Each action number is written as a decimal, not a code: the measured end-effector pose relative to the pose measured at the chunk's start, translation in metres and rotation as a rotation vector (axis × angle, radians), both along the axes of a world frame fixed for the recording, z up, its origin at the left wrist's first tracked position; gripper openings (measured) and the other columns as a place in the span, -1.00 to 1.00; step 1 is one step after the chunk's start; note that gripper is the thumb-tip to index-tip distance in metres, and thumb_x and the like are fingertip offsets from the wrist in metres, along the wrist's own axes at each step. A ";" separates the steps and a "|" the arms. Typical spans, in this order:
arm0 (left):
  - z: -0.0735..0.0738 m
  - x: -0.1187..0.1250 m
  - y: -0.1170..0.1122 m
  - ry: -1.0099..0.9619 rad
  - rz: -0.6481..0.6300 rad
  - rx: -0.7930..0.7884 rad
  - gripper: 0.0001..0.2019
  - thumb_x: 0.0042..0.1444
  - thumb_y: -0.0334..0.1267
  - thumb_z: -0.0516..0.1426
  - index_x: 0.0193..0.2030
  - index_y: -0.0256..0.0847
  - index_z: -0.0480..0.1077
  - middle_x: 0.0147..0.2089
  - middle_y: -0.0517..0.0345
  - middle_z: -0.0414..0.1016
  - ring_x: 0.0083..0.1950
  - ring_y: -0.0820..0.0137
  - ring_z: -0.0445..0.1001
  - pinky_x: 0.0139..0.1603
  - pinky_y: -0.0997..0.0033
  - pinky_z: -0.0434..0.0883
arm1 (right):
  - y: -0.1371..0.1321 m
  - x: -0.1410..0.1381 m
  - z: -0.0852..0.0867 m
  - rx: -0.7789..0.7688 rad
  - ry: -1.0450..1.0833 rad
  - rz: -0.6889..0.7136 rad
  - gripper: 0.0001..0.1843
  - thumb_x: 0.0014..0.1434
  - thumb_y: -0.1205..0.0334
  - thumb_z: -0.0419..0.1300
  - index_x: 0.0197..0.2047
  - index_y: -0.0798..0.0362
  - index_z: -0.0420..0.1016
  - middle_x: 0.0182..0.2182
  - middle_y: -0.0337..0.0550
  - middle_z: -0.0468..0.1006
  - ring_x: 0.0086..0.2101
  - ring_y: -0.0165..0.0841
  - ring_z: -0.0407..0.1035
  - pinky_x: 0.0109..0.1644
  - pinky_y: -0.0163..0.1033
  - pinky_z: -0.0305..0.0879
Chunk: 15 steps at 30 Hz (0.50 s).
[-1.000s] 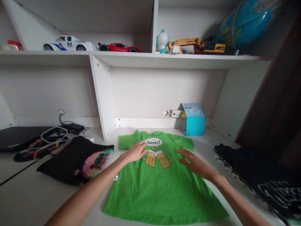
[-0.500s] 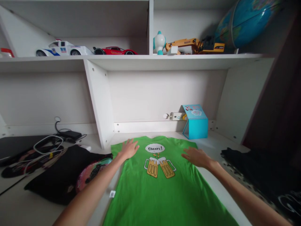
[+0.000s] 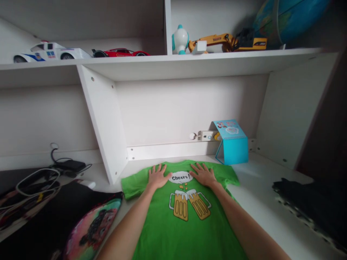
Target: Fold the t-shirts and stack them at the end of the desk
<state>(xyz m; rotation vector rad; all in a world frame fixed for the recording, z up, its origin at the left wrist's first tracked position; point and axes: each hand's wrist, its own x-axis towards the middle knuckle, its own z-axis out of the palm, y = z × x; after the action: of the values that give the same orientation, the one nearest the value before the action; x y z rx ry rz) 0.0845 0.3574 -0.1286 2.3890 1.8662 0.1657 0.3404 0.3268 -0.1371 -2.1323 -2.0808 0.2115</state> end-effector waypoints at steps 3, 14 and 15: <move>-0.003 0.002 0.002 0.008 -0.002 0.005 -0.23 0.00 0.35 -0.37 0.31 0.08 -0.27 0.36 0.29 -0.38 0.32 0.03 -0.41 0.24 -0.14 -0.27 | 0.007 0.003 -0.004 -0.012 0.001 0.008 -0.27 0.10 -0.34 -0.37 0.28 -0.26 -0.22 0.29 -0.30 -0.22 0.23 -0.06 -0.38 0.15 0.26 -0.35; 0.003 0.005 -0.024 0.010 0.032 -0.008 -0.25 0.03 0.32 -0.38 0.32 0.05 -0.26 0.36 0.28 -0.38 0.32 0.03 -0.41 0.24 -0.15 -0.28 | -0.009 0.003 -0.004 0.012 -0.009 0.048 -0.27 0.11 -0.33 -0.37 0.28 -0.24 -0.19 0.29 -0.29 -0.19 0.23 -0.09 -0.34 0.17 0.24 -0.33; 0.003 0.005 -0.028 0.009 0.034 -0.009 -0.25 0.03 0.32 -0.37 0.32 0.04 -0.26 0.36 0.26 -0.39 0.32 0.02 -0.42 0.23 -0.16 -0.29 | -0.012 0.004 -0.004 0.016 -0.008 0.055 -0.27 0.11 -0.33 -0.36 0.28 -0.24 -0.18 0.29 -0.29 -0.19 0.23 -0.09 -0.34 0.17 0.24 -0.33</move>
<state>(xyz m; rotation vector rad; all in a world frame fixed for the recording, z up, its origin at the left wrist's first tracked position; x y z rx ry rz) 0.0896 0.3295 -0.1257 2.3575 1.9075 0.1483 0.3439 0.3145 -0.1416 -2.0719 -2.1397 0.1926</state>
